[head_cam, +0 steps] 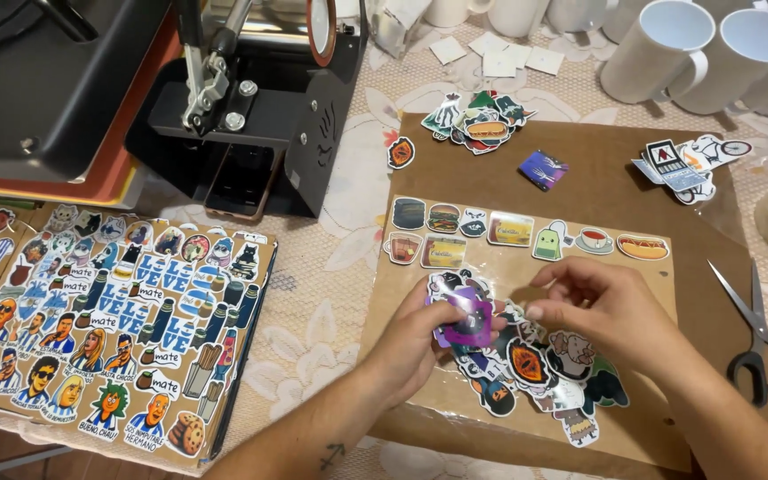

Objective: The person is picking up various stickers from a pile and arranging them onto a clear adhesive transfer sheet for final preparation.

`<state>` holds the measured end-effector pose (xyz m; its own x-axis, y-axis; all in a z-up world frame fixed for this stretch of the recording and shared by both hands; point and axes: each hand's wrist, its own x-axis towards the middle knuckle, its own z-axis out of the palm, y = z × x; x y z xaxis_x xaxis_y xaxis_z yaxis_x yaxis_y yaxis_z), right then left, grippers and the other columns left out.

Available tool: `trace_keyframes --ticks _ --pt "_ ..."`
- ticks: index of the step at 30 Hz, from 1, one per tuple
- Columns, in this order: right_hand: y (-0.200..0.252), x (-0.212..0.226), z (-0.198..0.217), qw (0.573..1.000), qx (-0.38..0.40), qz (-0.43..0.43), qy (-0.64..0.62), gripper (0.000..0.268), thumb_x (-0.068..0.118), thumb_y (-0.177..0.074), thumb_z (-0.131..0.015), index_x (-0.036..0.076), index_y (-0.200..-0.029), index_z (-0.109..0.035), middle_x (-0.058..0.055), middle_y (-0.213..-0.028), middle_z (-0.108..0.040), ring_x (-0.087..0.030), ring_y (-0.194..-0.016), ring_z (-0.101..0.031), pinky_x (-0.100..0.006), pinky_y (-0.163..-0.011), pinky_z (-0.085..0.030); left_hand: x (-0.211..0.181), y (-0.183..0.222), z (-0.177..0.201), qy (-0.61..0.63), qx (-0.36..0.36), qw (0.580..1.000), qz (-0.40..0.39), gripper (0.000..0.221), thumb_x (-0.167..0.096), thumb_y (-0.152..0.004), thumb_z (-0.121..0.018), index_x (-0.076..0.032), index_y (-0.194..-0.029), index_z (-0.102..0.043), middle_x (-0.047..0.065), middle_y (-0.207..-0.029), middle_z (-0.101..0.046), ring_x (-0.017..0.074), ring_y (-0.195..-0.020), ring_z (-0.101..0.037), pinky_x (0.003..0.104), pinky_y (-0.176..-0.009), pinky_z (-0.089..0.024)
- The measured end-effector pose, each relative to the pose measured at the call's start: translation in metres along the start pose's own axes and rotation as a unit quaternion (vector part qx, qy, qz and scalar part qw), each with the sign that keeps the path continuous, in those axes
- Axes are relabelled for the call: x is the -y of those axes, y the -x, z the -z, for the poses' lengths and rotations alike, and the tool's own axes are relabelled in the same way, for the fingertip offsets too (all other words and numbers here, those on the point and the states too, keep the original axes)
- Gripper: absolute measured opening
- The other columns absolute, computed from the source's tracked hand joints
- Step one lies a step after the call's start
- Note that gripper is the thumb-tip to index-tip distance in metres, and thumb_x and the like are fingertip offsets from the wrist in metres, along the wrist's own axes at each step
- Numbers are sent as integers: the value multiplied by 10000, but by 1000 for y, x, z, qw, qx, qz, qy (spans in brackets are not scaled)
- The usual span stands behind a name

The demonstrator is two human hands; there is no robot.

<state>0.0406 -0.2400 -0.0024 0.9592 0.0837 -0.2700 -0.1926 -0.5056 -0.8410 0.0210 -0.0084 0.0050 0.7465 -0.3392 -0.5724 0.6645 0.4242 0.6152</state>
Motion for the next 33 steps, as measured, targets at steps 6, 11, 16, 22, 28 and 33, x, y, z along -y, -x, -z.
trace_keyframes --ticks 6,11,16,22,28,33 --pt "-6 1 -35 996 48 33 -71 342 77 -686 -919 63 -995 -773 -43 -749 -747 -101 -612 -636 -227 -575 -520 11 -8 7 -53 -41 995 -81 585 -6 -776 -718 -86 -1328 -541 150 -1152 -712 250 -1010 -686 384 -836 -597" --pt "-17 33 -26 988 0 -39 -151 160 2 -845 -765 17 -1003 -739 -153 -751 -762 -220 -615 -698 -301 -483 -496 3 -4 3 -95 -63 990 -88 506 -122 -812 -735 -116 -1288 -566 84 -1155 -742 223 -974 -731 311 -745 -554" --pt "-86 17 23 989 -117 25 -86 395 65 -860 -763 59 -1235 -636 -125 -864 -692 -208 -703 -680 -318 -663 -579 3 -11 6 -67 -86 994 -9 420 -234 -870 -633 -169 -1284 -606 31 -1061 -726 162 -898 -679 292 -717 -485" --pt "-126 -16 26 911 -275 151 267 486 357 -850 -852 68 -1205 -688 -75 -1071 -719 -331 -1028 -620 -493 -897 -402 13 -17 13 -35 3 998 -54 474 79 -771 -516 -44 -1227 -556 181 -1122 -753 295 -1014 -744 332 -768 -567" --pt "-6 76 -30 985 -51 -165 9 354 238 -842 -785 105 -1164 -728 -98 -821 -619 -220 -560 -510 -367 -435 -419 4 -9 8 -77 -68 987 -119 562 15 -768 -723 -62 -1306 -579 97 -1178 -720 196 -1070 -671 335 -972 -546" --pt "-6 18 -27 998 29 59 -14 238 67 -766 -855 76 -994 -788 -40 -657 -723 -101 -541 -596 -238 -512 -466 -2 -3 1 -79 -99 991 -40 608 -179 -750 -761 -164 -1317 -544 59 -1261 -700 213 -1083 -677 374 -871 -538"
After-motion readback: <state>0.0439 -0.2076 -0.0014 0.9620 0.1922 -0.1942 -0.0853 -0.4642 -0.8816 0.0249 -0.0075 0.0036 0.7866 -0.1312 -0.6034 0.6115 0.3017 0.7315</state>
